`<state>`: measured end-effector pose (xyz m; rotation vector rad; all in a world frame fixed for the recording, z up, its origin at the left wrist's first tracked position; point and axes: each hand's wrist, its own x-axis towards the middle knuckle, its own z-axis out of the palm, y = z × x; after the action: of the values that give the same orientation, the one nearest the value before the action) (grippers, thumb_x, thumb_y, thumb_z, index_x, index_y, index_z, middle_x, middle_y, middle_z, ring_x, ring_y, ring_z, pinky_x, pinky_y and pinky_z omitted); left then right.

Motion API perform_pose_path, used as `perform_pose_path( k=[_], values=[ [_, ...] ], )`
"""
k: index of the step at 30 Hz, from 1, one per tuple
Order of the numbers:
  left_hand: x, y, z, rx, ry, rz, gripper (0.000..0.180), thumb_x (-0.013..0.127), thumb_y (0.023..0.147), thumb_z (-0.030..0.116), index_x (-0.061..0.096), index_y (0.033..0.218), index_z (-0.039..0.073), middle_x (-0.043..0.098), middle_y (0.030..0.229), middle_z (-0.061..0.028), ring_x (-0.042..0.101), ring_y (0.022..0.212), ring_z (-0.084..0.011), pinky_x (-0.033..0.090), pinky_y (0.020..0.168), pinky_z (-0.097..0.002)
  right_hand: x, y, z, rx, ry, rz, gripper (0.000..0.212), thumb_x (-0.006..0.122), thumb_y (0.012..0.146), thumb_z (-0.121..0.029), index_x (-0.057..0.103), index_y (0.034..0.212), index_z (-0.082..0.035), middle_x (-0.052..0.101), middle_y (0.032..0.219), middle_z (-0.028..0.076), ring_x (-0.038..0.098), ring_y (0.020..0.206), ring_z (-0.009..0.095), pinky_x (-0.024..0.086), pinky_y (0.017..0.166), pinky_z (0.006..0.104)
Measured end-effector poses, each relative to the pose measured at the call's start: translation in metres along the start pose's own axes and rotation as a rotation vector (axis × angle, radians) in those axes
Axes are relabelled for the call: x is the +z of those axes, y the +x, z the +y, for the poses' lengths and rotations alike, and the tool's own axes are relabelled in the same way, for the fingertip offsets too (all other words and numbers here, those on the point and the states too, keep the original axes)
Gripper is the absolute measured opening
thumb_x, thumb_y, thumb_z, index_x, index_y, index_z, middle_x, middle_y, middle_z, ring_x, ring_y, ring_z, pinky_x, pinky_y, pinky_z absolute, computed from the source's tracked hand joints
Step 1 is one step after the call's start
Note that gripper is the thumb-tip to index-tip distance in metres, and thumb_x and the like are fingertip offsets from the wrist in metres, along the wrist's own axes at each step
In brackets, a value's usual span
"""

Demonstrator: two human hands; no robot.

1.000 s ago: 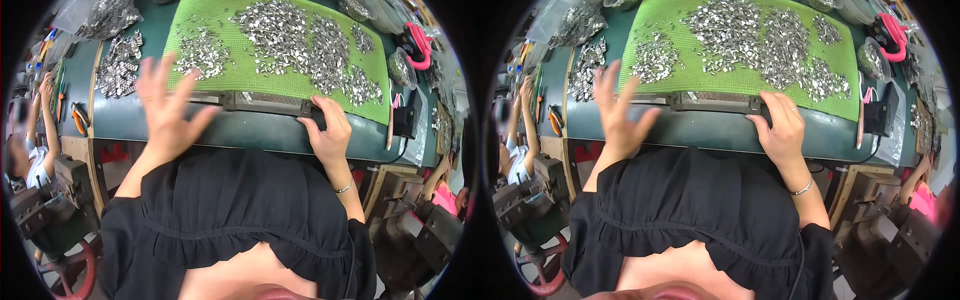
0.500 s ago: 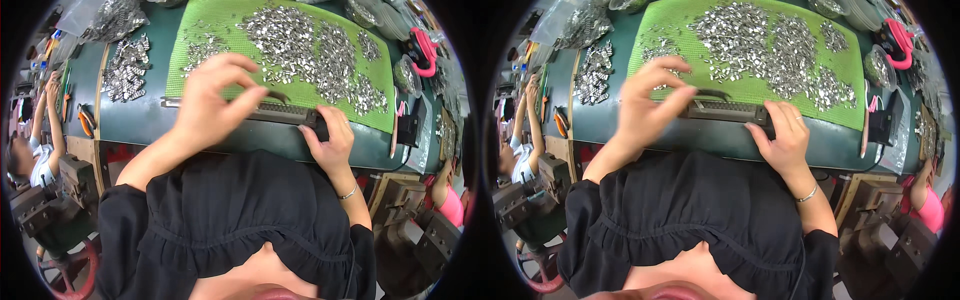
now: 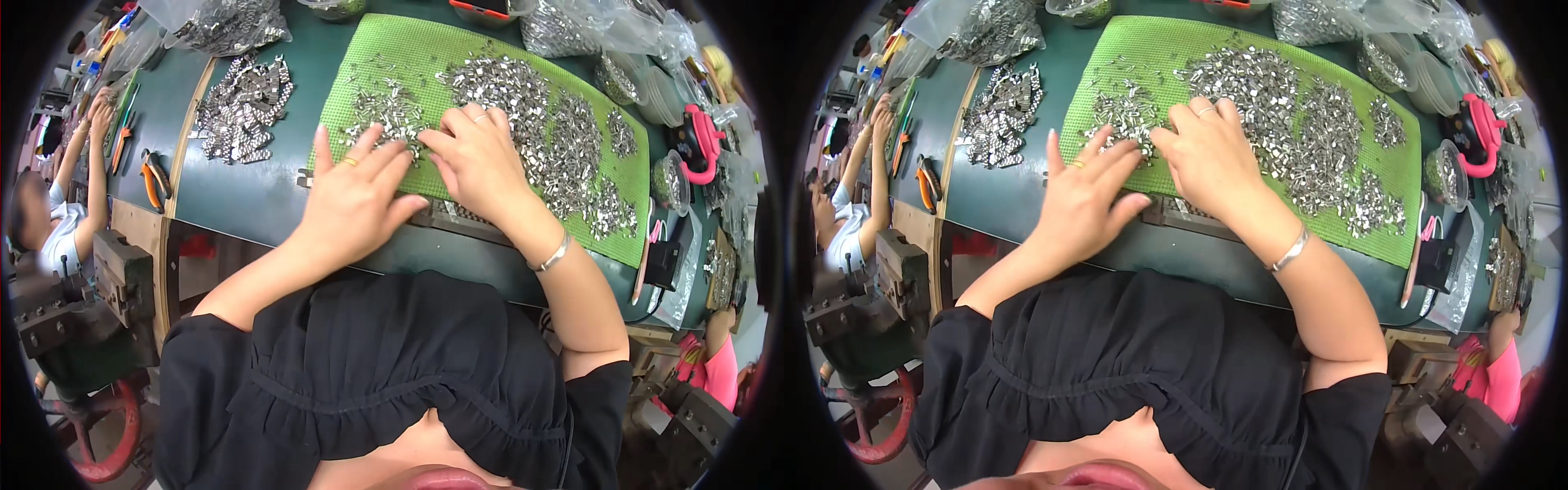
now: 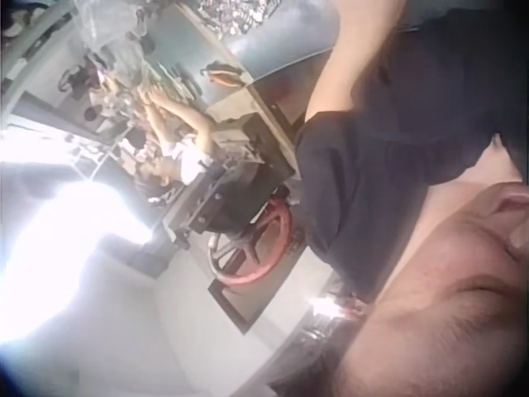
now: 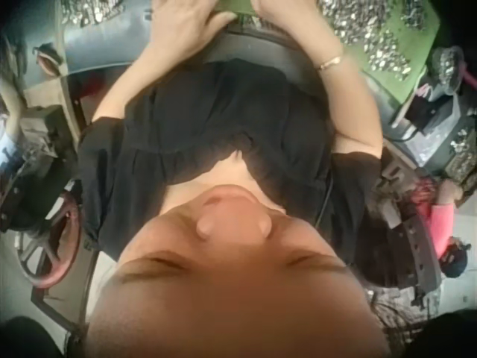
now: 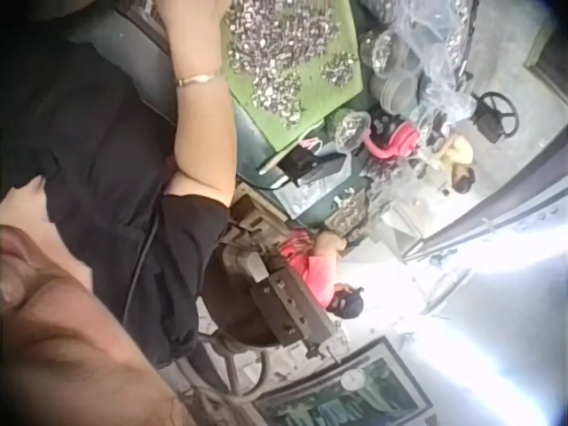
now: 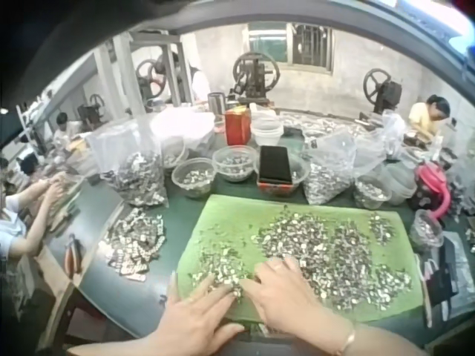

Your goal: Placing small metal components into a jig for assembly.

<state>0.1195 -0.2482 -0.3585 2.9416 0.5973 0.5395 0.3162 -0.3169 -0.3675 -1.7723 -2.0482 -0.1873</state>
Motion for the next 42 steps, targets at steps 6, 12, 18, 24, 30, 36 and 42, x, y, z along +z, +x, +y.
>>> perform_pose_path(
  k=[6, 12, 18, 24, 30, 36, 42],
  values=[
    [0.015, -0.001, 0.009, 0.167, -0.034, -0.041, 0.064, 0.069, 0.084, 0.048, 0.06, 0.124, -0.002, 0.06, 0.13, -0.0179, 0.057, 0.123, -0.0327, 0.027, 0.109, -0.0675, 0.014, 0.009, 0.004, -0.1, -0.121, 0.023, 0.006, 0.062, 0.077, -0.015, 0.066, 0.074, -0.012, 0.061, 0.08, 0.003, 0.059, 0.089, 0.021, 0.04, 0.09, 0.0392],
    [0.015, 0.004, 0.009, 0.235, -0.097, -0.108, 0.059, 0.073, 0.081, 0.045, 0.062, 0.121, 0.003, 0.059, 0.126, -0.0144, 0.059, 0.12, -0.029, 0.03, 0.109, -0.0629, 0.015, 0.014, 0.018, -0.06, -0.098, 0.046, 0.008, 0.067, 0.071, -0.006, 0.061, 0.076, -0.01, 0.056, 0.081, 0.004, 0.055, 0.088, 0.024, 0.038, 0.084, 0.0412],
    [0.018, 0.009, 0.009, 0.34, -0.255, -0.105, 0.057, 0.075, 0.08, 0.046, 0.063, 0.12, 0.007, 0.059, 0.124, -0.0127, 0.06, 0.12, -0.0285, 0.027, 0.11, -0.0646, 0.003, 0.01, 0.023, 0.03, 0.025, 0.053, 0.019, 0.065, 0.076, -0.004, 0.071, 0.094, -0.007, 0.059, 0.083, 0.004, 0.056, 0.087, 0.025, 0.037, 0.082, 0.0404],
    [0.006, 0.007, -0.009, 0.277, -0.339, -0.046, 0.032, 0.077, 0.081, 0.031, 0.068, 0.105, 0.011, 0.066, 0.108, -0.0027, 0.062, 0.114, -0.022, 0.023, 0.11, -0.068, -0.011, -0.011, 0.01, 0.038, 0.16, 0.005, 0.018, 0.07, 0.078, -0.006, 0.073, 0.095, -0.01, 0.058, 0.084, 0.003, 0.055, 0.085, 0.023, 0.036, 0.082, 0.0388],
    [0.003, 0.018, -0.03, 0.06, -0.209, 0.048, 0.011, 0.074, 0.08, 0.013, 0.071, 0.091, 0.014, 0.062, 0.097, 0.0017, 0.06, 0.099, -0.0215, 0.028, 0.106, -0.0646, -0.001, -0.004, 0.001, 0.029, 0.074, -0.089, 0.009, 0.063, 0.079, -0.009, 0.067, 0.072, -0.011, 0.059, 0.083, 0.002, 0.056, 0.092, 0.023, 0.036, 0.086, 0.0402],
    [0.002, 0.033, -0.026, 0.126, -0.174, -0.009, 0.01, 0.077, 0.077, 0.015, 0.074, 0.085, 0.013, 0.058, 0.101, 0.0003, 0.055, 0.107, -0.0221, 0.03, 0.107, -0.0642, 0.003, -0.004, -0.004, -0.007, -0.015, -0.069, 0.007, 0.064, 0.076, -0.007, 0.066, 0.07, -0.011, 0.059, 0.082, 0.002, 0.057, 0.09, 0.022, 0.037, 0.086, 0.0394],
    [0.003, 0.043, -0.018, 0.192, -0.037, -0.116, 0.009, 0.075, 0.078, 0.016, 0.073, 0.085, 0.011, 0.059, 0.109, -0.0018, 0.053, 0.116, -0.0246, 0.027, 0.108, -0.065, -0.012, -0.028, -0.006, 0.105, 0.097, -0.071, 0.005, 0.065, 0.074, -0.007, 0.065, 0.069, -0.009, 0.058, 0.078, 0.004, 0.057, 0.085, 0.023, 0.037, 0.081, 0.0407]
  ],
)
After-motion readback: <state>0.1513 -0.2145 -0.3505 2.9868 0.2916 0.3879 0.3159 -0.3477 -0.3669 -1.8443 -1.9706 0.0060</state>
